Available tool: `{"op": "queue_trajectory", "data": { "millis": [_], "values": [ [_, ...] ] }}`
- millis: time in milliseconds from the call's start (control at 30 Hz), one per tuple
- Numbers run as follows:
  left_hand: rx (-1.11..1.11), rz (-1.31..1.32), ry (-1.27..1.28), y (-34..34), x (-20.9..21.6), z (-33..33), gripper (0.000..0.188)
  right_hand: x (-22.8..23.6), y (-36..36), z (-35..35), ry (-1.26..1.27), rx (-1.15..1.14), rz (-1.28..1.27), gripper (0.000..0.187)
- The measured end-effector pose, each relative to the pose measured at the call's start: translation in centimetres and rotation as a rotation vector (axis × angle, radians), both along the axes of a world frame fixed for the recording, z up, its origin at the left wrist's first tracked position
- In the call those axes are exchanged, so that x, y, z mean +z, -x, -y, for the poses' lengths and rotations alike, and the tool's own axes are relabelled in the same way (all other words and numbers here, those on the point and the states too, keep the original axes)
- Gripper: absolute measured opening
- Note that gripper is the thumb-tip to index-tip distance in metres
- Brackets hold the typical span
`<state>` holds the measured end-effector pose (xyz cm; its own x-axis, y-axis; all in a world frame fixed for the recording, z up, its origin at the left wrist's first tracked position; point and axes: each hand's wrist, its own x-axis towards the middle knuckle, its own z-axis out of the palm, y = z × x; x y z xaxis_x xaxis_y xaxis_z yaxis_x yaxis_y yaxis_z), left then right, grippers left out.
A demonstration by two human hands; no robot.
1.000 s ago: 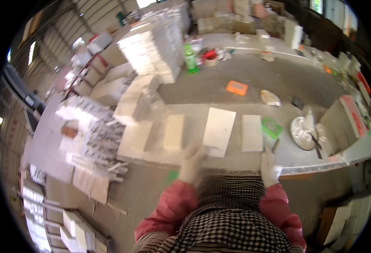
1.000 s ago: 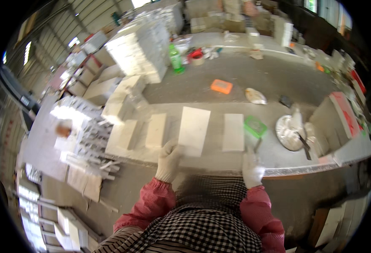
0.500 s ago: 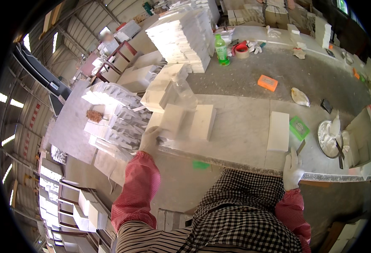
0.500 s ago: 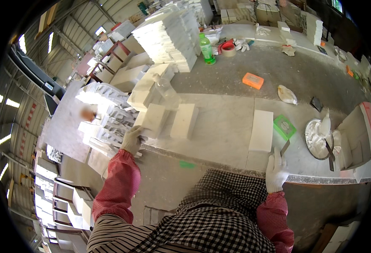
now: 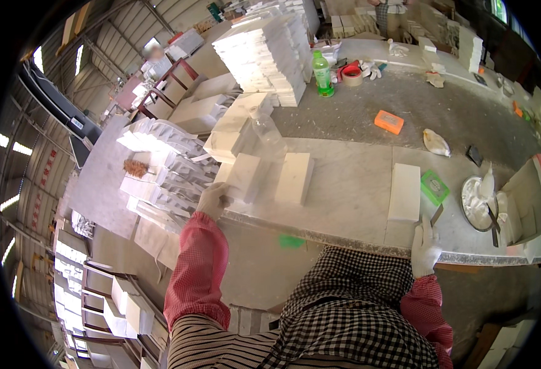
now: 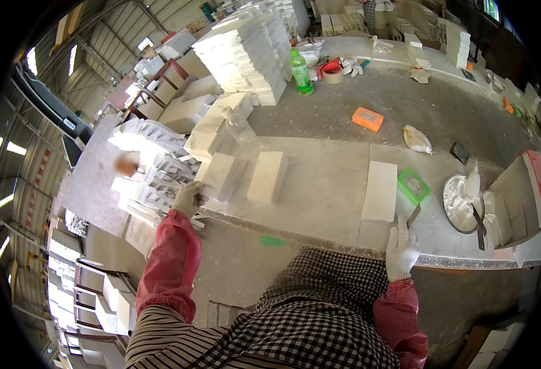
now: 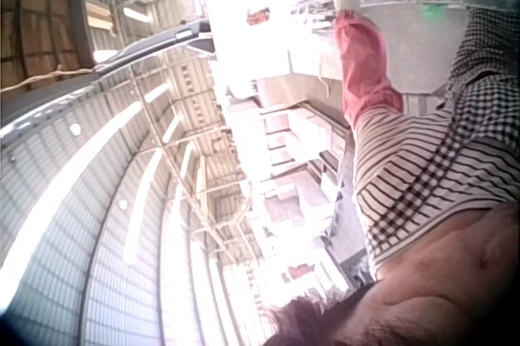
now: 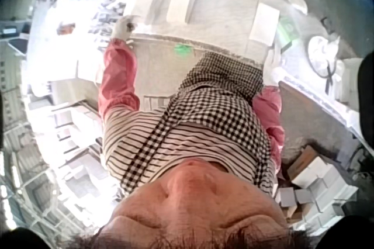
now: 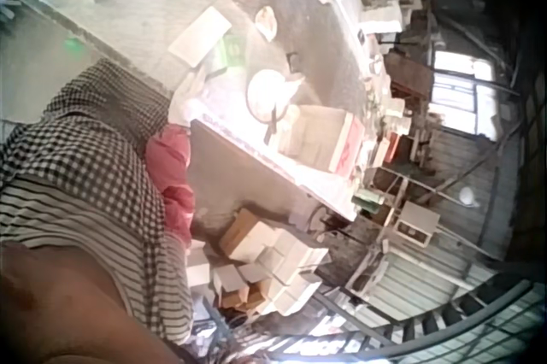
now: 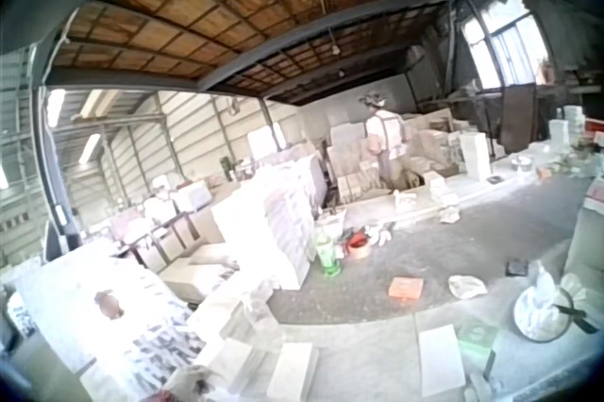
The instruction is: The person applies a white paste to the edges of small white boxes using a metal spatula and then places them into a larger cardboard box. The process is repeated for multiple boxes.
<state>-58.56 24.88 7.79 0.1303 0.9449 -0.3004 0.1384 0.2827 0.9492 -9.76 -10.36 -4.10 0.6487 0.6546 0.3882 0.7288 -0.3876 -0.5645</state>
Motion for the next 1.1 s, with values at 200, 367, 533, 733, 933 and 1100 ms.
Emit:
{"op": "queue_trajectory", "data": {
  "millis": [200,367,533,733,933,1100],
  "values": [
    [-0.103,0.328,0.030,-3.1,-1.2,3.0,0.021,0.4,0.0,-0.2,0.035,0.013,-0.042,0.039],
    [-0.152,0.340,0.070,-8.2,-1.4,3.8,0.022,0.1,-0.1,-0.1,0.013,0.007,0.004,0.038],
    [-0.127,0.304,0.091,-12.8,-1.5,5.2,0.028,0.1,0.0,-0.3,0.033,-0.003,-0.002,0.037],
    [-0.148,-0.017,-0.013,-13.6,-2.1,5.8,0.031,0.1,0.1,-0.2,-0.021,0.006,0.023,0.037],
    [-0.154,-0.674,-0.614,-10.0,-7.8,2.4,0.037,-1.3,0.7,-1.0,0.119,-0.028,0.321,0.032],
    [-0.007,-1.085,-0.704,-15.6,-2.6,7.6,0.042,0.4,-0.1,-0.8,0.317,-0.019,0.382,0.028]
  ]
}}
